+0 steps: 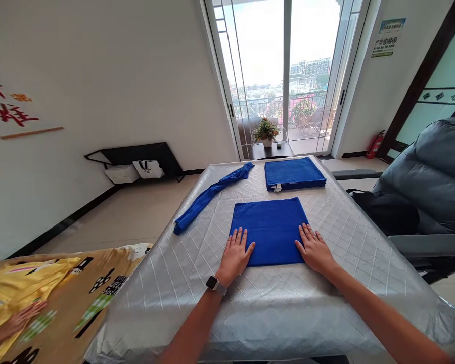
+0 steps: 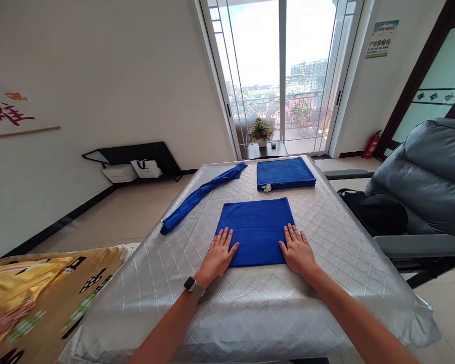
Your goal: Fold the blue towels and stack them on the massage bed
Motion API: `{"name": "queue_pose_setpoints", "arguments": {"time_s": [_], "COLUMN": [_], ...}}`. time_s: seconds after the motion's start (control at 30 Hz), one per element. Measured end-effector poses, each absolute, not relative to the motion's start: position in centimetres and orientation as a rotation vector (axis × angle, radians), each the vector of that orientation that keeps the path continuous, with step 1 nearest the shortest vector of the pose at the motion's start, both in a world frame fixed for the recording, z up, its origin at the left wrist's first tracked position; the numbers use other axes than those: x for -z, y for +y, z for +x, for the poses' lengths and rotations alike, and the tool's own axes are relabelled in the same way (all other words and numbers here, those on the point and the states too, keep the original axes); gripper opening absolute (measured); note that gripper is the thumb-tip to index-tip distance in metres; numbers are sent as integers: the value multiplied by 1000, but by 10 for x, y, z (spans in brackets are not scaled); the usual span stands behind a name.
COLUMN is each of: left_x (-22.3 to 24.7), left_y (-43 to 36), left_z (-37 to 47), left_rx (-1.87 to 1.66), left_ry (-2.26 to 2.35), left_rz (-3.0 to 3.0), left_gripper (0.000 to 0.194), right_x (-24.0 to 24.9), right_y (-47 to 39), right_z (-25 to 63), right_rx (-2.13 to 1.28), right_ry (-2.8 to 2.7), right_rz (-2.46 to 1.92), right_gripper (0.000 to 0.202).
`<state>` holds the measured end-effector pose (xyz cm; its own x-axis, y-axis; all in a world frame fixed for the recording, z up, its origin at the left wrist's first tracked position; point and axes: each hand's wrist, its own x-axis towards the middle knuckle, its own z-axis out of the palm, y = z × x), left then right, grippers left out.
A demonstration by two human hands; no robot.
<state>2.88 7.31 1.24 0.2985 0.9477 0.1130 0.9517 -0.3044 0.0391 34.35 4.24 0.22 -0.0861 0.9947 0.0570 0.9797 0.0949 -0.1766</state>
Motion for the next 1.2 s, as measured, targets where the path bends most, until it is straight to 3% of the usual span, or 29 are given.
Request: {"name": "queue_pose_setpoints", "arguments": {"time_s": [0.17, 0.5, 0.73, 0.93, 1.2], "left_x": [-4, -28, -47, -35, -19], "left_y": [59, 58, 96, 126, 148], "left_z": [-10, -2, 101, 191, 100], "left_rx": [138, 70, 386, 367, 194], "left_ry": [-2049, -2031, -1724, -1470, -1798], "left_rz": [-2307, -2309, -2587, -2786, -2549], "left_gripper": [80, 78, 57, 57, 70], "right_x": [-5, -40, -12, -5, -8], "right_y": [43, 103, 125, 125, 127], "right_z": [346, 332, 332, 339, 341], "right_rx": [-162, -148, -153, -139, -198], "right_ry": [-2228, -2248, -2151, -2167, -2137], "right_rz": [-2051, -2081, -2044, -2001, -2036], "right_gripper": [76, 70, 71, 65, 71]}}
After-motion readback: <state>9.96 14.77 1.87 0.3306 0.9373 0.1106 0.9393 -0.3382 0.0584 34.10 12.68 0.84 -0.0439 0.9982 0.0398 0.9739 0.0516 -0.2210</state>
